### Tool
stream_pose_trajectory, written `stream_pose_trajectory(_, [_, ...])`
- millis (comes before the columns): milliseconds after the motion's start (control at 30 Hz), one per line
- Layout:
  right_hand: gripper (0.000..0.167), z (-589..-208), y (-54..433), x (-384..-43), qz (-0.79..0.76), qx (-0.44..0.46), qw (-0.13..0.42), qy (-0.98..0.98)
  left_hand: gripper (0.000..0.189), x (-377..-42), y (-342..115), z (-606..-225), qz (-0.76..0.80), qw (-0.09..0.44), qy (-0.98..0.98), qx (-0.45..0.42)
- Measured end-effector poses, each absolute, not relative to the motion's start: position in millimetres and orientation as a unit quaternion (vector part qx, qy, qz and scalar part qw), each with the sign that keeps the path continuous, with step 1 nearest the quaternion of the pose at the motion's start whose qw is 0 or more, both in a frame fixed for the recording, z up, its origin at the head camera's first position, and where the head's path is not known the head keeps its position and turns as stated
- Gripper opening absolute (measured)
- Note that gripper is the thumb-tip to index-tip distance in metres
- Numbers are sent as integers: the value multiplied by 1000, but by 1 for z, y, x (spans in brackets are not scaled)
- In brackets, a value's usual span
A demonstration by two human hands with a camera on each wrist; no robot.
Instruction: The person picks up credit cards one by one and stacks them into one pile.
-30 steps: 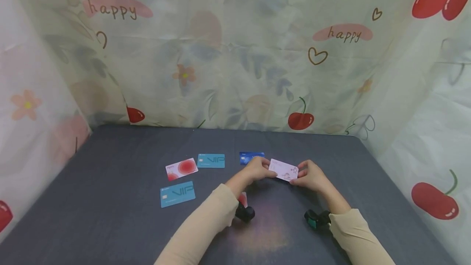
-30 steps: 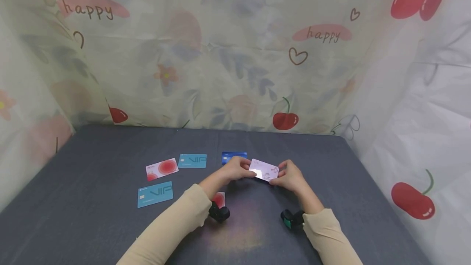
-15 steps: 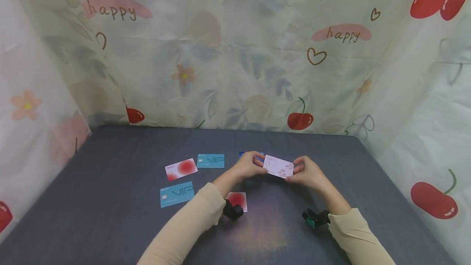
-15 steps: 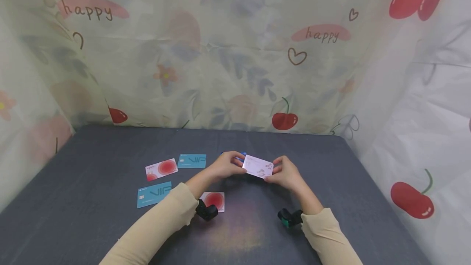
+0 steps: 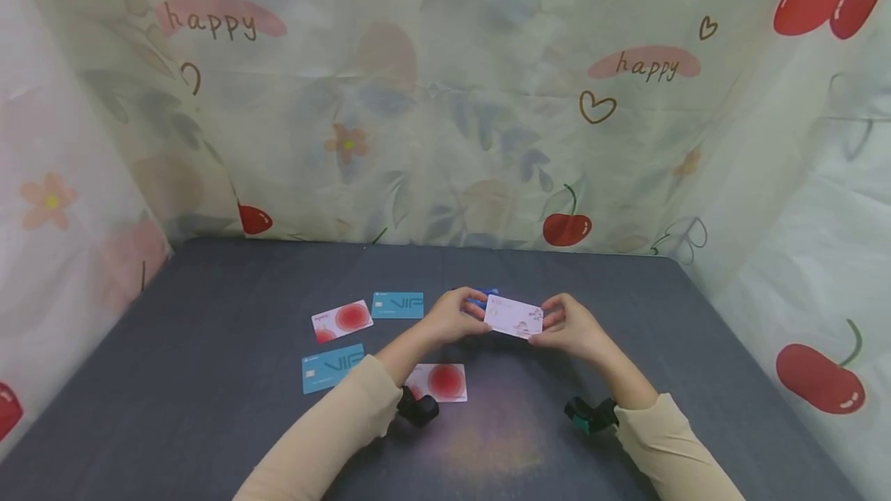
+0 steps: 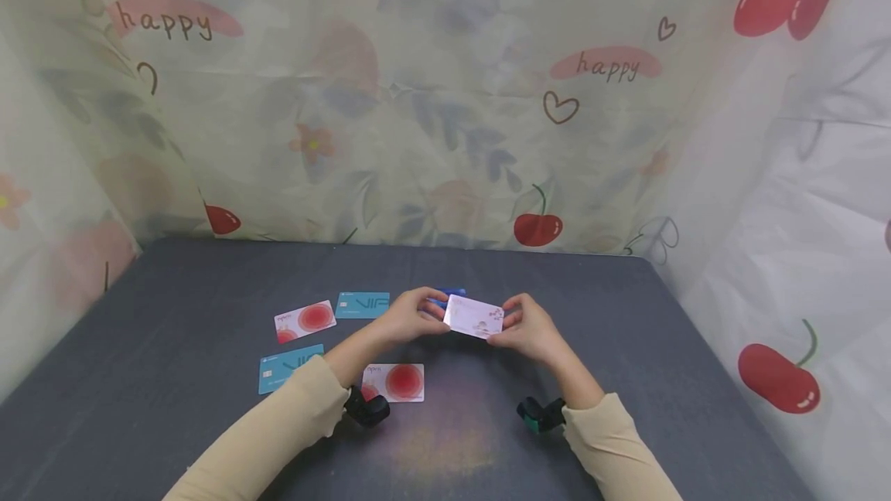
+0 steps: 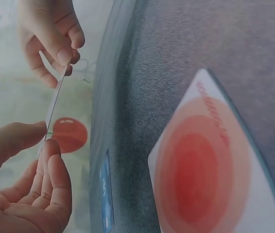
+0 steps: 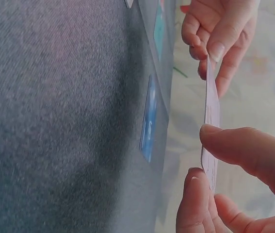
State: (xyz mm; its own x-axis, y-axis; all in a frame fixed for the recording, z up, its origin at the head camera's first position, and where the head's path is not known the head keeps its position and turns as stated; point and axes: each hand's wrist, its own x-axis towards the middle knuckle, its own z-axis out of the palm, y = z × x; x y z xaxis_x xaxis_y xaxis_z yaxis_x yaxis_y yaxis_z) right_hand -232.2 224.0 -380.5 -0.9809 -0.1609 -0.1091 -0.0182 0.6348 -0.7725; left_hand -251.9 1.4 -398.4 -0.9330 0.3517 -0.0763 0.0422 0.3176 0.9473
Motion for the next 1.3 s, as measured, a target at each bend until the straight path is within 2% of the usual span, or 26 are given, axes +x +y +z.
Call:
stream_pose_trajectory(933, [56, -380, 189, -226, -415, -83, 104, 900, 46, -228, -45, -410, 584, 125, 794, 116])
stream_pose_trajectory(1300, [55, -384, 176, -222, -415, -111, 101, 897, 51, -218, -61, -410, 588, 124, 793, 102])
